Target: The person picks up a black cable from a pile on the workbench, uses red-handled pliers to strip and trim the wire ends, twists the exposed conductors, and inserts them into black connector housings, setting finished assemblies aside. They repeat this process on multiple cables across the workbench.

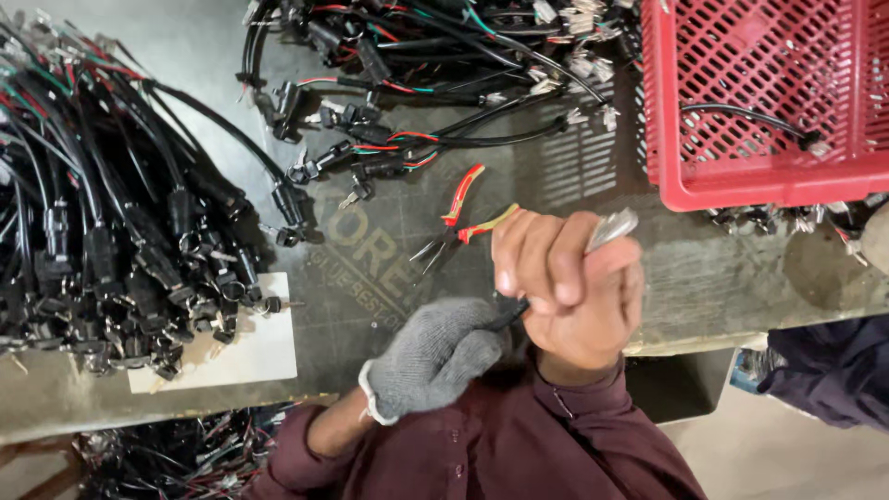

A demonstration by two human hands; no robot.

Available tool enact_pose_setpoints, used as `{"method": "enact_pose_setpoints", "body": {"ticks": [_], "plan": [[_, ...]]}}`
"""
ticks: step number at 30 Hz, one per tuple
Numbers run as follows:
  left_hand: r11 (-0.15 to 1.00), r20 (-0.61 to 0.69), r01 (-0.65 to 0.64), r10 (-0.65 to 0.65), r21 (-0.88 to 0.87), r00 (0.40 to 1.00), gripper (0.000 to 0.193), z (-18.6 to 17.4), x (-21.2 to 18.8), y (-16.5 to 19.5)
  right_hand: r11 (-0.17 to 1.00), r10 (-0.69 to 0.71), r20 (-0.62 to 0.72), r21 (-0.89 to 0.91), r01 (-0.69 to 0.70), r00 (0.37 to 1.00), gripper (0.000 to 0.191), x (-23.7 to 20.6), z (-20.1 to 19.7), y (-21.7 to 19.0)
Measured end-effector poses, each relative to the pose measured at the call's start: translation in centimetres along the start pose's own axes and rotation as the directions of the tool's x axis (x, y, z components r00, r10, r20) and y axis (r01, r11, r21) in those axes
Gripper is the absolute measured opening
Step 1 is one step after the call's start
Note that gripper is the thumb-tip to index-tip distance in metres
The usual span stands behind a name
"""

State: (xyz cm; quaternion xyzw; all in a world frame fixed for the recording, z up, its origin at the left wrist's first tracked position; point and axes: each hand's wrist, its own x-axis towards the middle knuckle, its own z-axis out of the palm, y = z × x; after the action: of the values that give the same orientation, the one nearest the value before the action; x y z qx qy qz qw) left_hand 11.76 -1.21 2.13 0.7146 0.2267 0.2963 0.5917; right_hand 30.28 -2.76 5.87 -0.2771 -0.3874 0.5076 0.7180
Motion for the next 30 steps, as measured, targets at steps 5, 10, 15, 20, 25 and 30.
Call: {"method": "enact_pose_setpoints", "body": {"ticks": [5,10,15,20,25,30], "plan": [[0.968,-0.141,-0.050,0.087,0.247,0.986,0.028,-3.0,-0.8,-2.4,0.973,-0.212,-0.130,-0.120,0.196,0.969,0.039,3.1,-0.2,0.6],[0.652,-0.279,0.155,-0.510,-0.742,0.814,0.035,-3.8,-1.7,-5.8,0.916,0.097,0.012,-0.393,-0.085,0.995,0.040,3.8,-0.7,5.7],[0.926,-0.360,0.203,-0.316,-0.317,0.878,0.030,-4.3,-1.9,-5.6,0.593,0.740,-0.038,-0.436,-0.677,0.672,0.042,-3.1,-5.3,11.1],[0.925,-0.525,0.051,-0.259,-0.377,0.811,0.027,-2.2,-1.6,-5.8,0.775,0.489,0.079,-0.495,-0.392,0.869,0.044,-4.7,-8.0,11.3],[0.894,-0.547,0.264,-0.433,-0.363,0.716,0.039,-2.7,-2.4,-5.6,0.785,0.400,0.164,-0.569,-0.244,0.902,0.035,-3.3,-6.3,10.1],[0.978,-0.472,0.188,-0.124,0.091,0.873,0.061,-3.8,-1.5,-3.6,0.710,0.187,0.300,-0.699,0.082,0.935,0.043,-3.3,-5.6,10.0]]}}
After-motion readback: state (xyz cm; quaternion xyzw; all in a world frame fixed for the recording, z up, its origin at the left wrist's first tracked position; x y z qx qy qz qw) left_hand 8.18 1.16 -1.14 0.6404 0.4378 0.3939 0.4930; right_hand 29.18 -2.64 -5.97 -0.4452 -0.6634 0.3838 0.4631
